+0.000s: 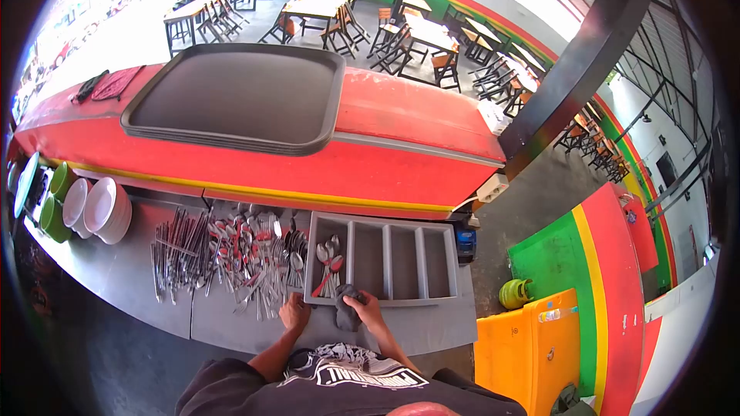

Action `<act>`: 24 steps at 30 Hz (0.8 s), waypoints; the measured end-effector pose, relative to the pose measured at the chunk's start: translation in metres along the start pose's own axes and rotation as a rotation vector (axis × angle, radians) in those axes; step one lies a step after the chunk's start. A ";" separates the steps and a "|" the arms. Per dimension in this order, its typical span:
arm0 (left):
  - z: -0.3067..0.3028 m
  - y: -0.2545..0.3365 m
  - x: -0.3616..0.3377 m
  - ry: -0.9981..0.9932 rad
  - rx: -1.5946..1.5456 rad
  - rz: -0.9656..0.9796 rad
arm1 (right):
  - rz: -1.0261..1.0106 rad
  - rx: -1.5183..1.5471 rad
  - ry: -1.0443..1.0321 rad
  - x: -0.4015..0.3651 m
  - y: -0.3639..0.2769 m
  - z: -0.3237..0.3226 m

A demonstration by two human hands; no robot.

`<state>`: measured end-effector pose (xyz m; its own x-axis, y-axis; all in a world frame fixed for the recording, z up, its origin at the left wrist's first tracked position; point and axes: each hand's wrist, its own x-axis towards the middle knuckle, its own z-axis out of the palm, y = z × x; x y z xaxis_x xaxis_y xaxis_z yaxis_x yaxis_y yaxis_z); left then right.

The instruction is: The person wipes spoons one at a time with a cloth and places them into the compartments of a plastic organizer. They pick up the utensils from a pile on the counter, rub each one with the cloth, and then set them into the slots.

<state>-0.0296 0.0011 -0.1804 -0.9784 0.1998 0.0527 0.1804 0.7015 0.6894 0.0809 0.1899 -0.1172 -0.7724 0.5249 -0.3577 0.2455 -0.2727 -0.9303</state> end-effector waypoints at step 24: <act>-0.085 0.062 0.002 -0.172 -1.183 -0.437 | 0.145 0.371 -0.135 -0.050 -0.038 0.006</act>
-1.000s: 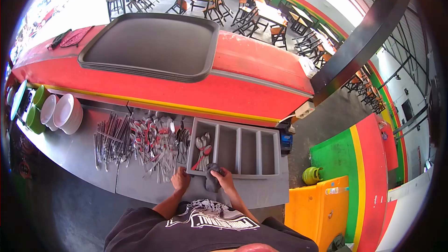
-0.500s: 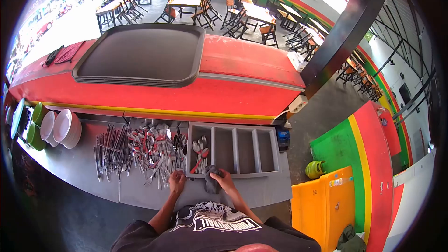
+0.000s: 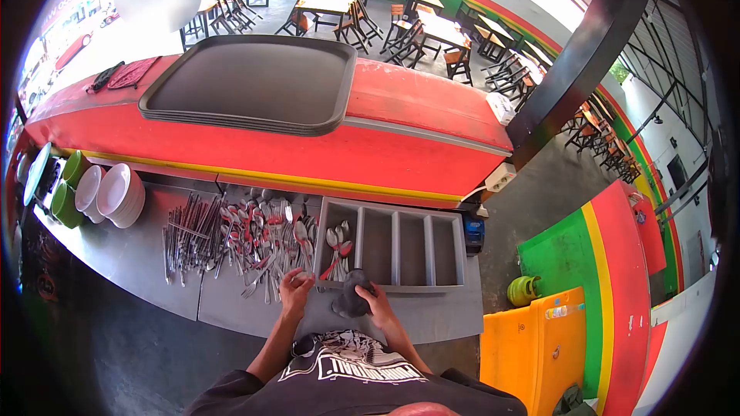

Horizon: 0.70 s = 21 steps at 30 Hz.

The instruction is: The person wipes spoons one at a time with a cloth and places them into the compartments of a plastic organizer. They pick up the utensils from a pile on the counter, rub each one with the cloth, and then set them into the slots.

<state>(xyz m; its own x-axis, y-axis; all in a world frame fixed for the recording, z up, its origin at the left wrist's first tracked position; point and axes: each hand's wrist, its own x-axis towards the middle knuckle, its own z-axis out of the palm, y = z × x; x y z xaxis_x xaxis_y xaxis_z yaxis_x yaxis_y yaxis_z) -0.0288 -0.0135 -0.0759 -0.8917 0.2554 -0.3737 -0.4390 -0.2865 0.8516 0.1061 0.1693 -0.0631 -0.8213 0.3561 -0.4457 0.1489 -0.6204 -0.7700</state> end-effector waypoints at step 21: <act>0.016 -0.043 -0.024 -0.435 0.178 -0.170 | -0.739 -0.905 0.170 0.008 0.005 0.023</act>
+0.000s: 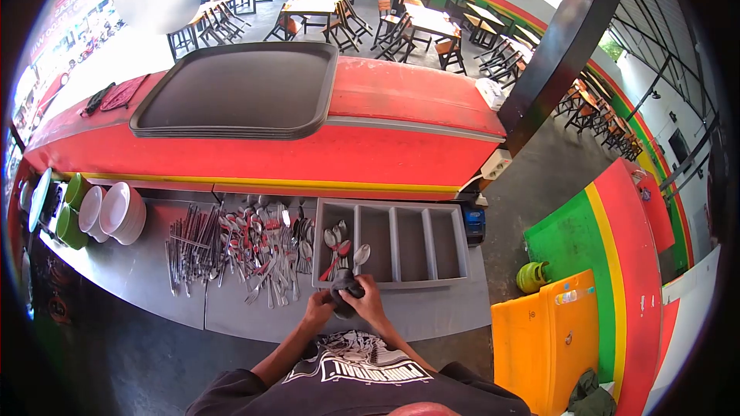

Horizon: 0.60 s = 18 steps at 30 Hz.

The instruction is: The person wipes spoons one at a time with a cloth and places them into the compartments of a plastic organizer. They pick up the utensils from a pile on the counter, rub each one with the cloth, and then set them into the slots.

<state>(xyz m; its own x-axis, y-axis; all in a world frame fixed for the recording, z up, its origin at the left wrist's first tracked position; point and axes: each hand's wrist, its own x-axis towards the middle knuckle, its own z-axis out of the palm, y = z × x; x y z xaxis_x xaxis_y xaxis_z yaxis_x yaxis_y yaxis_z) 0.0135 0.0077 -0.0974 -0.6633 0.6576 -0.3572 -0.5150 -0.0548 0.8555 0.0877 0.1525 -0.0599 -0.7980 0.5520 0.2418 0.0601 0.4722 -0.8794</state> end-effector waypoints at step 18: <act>0.001 0.028 0.021 0.121 -0.218 -0.073 | 0.259 0.094 0.035 0.022 0.014 0.018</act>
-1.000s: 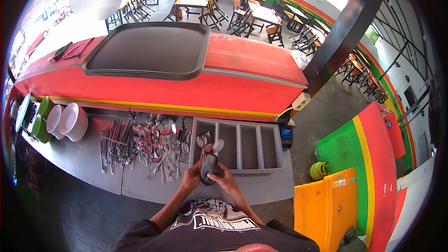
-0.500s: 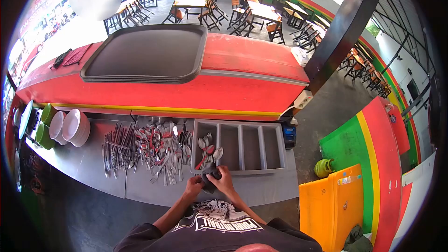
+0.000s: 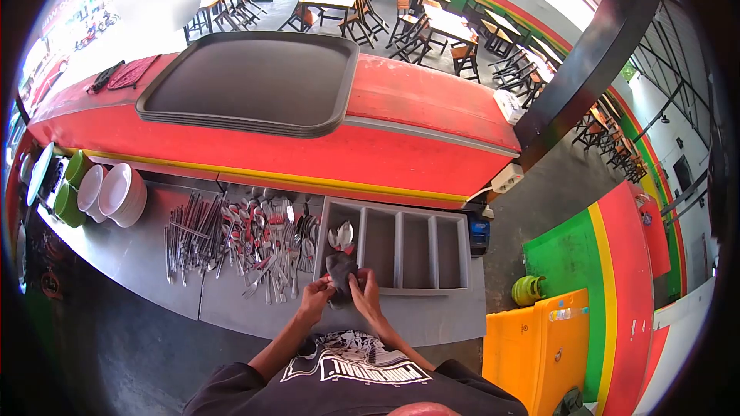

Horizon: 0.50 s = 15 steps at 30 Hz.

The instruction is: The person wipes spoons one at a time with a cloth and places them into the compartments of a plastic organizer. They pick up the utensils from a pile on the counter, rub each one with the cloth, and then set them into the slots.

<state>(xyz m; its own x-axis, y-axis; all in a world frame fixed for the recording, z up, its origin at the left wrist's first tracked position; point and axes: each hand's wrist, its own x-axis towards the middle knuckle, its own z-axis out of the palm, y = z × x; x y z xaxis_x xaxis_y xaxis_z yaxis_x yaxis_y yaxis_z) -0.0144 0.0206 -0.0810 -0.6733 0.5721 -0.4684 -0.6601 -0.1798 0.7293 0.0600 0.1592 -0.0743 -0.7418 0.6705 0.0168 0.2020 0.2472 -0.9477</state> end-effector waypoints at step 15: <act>-0.029 -0.022 0.026 -0.084 0.572 0.089 | 0.031 -0.104 -0.308 0.015 -0.016 -0.011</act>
<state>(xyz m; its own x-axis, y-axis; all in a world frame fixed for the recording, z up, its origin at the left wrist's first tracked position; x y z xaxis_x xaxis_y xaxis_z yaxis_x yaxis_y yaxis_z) -0.0272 0.0161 -0.1235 -0.6735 0.6405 -0.3691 -0.3023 0.2171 0.9282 0.0524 0.1729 -0.0550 -0.8895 0.4398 -0.1241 0.2803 0.3107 -0.9082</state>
